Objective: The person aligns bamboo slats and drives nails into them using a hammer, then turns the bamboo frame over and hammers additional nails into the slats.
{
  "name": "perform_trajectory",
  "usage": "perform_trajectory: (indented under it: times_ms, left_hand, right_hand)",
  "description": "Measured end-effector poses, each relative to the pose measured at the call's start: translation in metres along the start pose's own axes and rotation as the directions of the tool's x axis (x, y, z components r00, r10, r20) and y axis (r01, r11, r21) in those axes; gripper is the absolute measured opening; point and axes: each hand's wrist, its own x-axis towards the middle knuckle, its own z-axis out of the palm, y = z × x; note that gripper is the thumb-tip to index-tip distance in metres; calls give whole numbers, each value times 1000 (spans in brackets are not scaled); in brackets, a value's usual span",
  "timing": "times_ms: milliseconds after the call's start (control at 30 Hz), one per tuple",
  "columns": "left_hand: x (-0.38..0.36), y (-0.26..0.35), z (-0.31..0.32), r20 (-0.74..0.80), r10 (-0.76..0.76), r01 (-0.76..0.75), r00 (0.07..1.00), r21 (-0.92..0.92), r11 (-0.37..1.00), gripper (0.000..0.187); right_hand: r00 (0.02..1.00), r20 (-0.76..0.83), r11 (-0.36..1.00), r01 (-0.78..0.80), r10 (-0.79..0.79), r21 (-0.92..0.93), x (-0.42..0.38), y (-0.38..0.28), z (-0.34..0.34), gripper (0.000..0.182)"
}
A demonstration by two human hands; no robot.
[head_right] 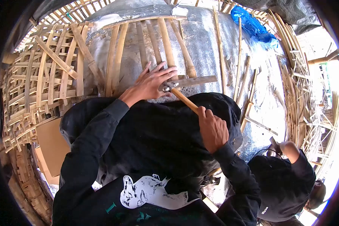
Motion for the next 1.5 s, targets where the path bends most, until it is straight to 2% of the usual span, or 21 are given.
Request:
perform_trajectory:
  times_ms: [100,267,333,400,467,533,600,667,700,800,900,1000,1067,1133,1167,1233,1267,1333,1367,1433,1500]
  left_hand:
    - [-3,0,1,-37,7,-8,999,-23,1000,90]
    - [0,-3,3,-50,15,-15,999,-18,1000,90]
    - [-2,-4,3,-40,10,-12,999,-38,999,90]
    - [-3,-7,1,-40,68,-66,997,31,997,91]
    - [-1,-6,1,-26,51,-50,998,16,999,91]
    - [2,-3,1,-5,4,-4,1000,-18,1000,92]
    - [-4,-2,-3,23,7,-6,1000,-17,1000,90]
    - [-8,-4,-12,-28,76,-79,997,-109,991,88]
    - [-3,0,-9,11,37,-36,999,-49,998,87]
    - [-1,2,-8,33,1,0,999,-32,999,89]
    - [-8,-2,-6,7,32,-32,999,-20,999,88]
    - [-3,-1,-2,-25,54,-55,998,-4,998,88]
    - [-1,1,-6,16,15,-15,1000,-17,1000,88]
    - [-5,0,-1,10,3,-2,1000,-14,1000,86]
    - [-5,-3,3,5,15,-15,1000,17,1000,84]
    - [-4,-4,0,-30,64,-63,997,36,997,84]
    - [-3,-4,-1,-35,65,-63,997,38,997,84]
    - [-2,-3,-3,-5,50,-50,999,48,998,85]
    - [1,-4,-3,-13,47,-46,999,47,998,85]
    - [-3,-1,1,58,-21,15,998,91,996,85]
    - [-5,-3,2,19,2,-3,1000,56,998,85]
  right_hand:
    - [1000,-4,1000,-9,10,29,0,-4,-6,21]
    - [1000,-1,995,-10,10,-100,4,-1,2,16]
    - [999,45,999,-3,5,-35,4,-5,-5,18]
    - [999,-37,1000,17,-16,10,3,-7,-2,16]
    - [998,-57,1000,12,-13,-25,4,-1,3,14]
    - [1000,12,994,-9,11,-108,6,-4,-5,13]
    - [999,39,1000,-6,7,-23,5,-10,-11,13]
    - [999,-32,999,32,-31,33,6,-11,-2,13]
    - [999,-36,999,30,-28,32,7,-9,0,13]
    - [996,57,997,-59,61,-46,7,-8,-4,24]
    - [998,56,991,-32,25,128,5,-18,-14,24]
    - [991,104,995,-91,86,44,12,-5,0,23]
    - [995,89,998,-46,41,48,12,-1,-6,19]
    - [985,-150,978,115,-90,171,3,1,-6,32]
    - [986,-141,977,118,-94,176,1,2,2,32]
    - [1000,12,961,-28,26,274,5,5,18,43]
    - [1000,9,962,-26,25,271,7,11,19,43]
    - [1000,-12,960,24,-22,278,12,14,3,33]
    - [1000,17,971,-16,12,237,17,5,-10,23]
    - [999,12,952,-46,44,302,18,-6,-9,20]
    - [997,-14,929,-71,81,363,19,-3,-5,19]
